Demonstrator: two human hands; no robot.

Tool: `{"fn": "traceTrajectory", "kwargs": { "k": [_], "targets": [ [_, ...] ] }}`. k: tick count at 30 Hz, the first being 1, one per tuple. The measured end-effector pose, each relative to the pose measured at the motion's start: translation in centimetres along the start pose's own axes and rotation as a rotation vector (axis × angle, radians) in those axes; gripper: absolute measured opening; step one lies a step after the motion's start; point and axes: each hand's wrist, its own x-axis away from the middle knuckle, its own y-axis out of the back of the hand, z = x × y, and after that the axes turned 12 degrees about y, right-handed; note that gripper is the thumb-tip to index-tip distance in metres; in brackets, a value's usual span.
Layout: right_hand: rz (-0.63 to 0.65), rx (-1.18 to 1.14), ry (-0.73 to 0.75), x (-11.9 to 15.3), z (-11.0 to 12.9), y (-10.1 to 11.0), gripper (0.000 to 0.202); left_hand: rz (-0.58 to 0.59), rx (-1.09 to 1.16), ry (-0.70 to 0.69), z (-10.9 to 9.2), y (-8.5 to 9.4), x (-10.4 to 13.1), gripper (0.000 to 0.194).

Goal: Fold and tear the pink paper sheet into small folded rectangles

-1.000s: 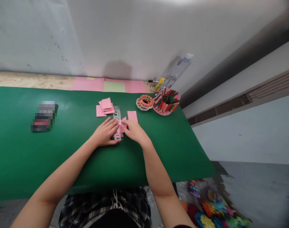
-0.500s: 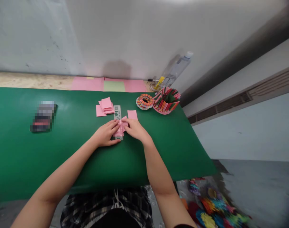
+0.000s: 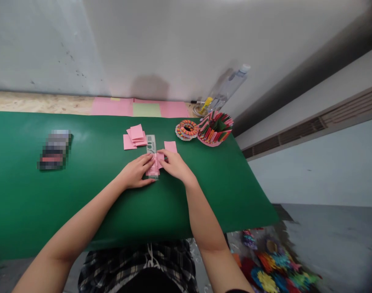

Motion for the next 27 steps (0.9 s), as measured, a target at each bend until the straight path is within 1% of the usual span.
{"fn": "traceTrajectory", "kwargs": {
  "k": [4,7,11,16,21,27],
  "targets": [
    [-0.11,-0.035,-0.023,-0.1,-0.1,-0.1,0.032,0.009,0.005,0.016,-0.3,0.4,-0.1,0.068],
    [-0.192,-0.014,-0.041,-0.2,-0.1,0.0,0.027,0.018,0.004,0.018,-0.4,0.5,-0.2,0.065],
    [-0.242,0.02,-0.048,-0.1,-0.2,0.2,0.023,0.026,0.002,0.027,-0.3,0.6,-0.3,0.068],
    [-0.185,0.077,-0.098,0.0,-0.7,0.3,0.021,0.027,0.005,0.029,-0.2,0.4,-0.4,0.07],
    [-0.146,0.184,-0.153,-0.3,-1.3,0.1,0.022,0.036,-0.004,0.04,-0.2,0.5,-0.5,0.068],
    [-0.049,0.296,-0.178,-0.5,-0.8,0.5,0.02,0.048,-0.019,0.045,-0.2,0.5,-0.5,0.069]
  ]
}}
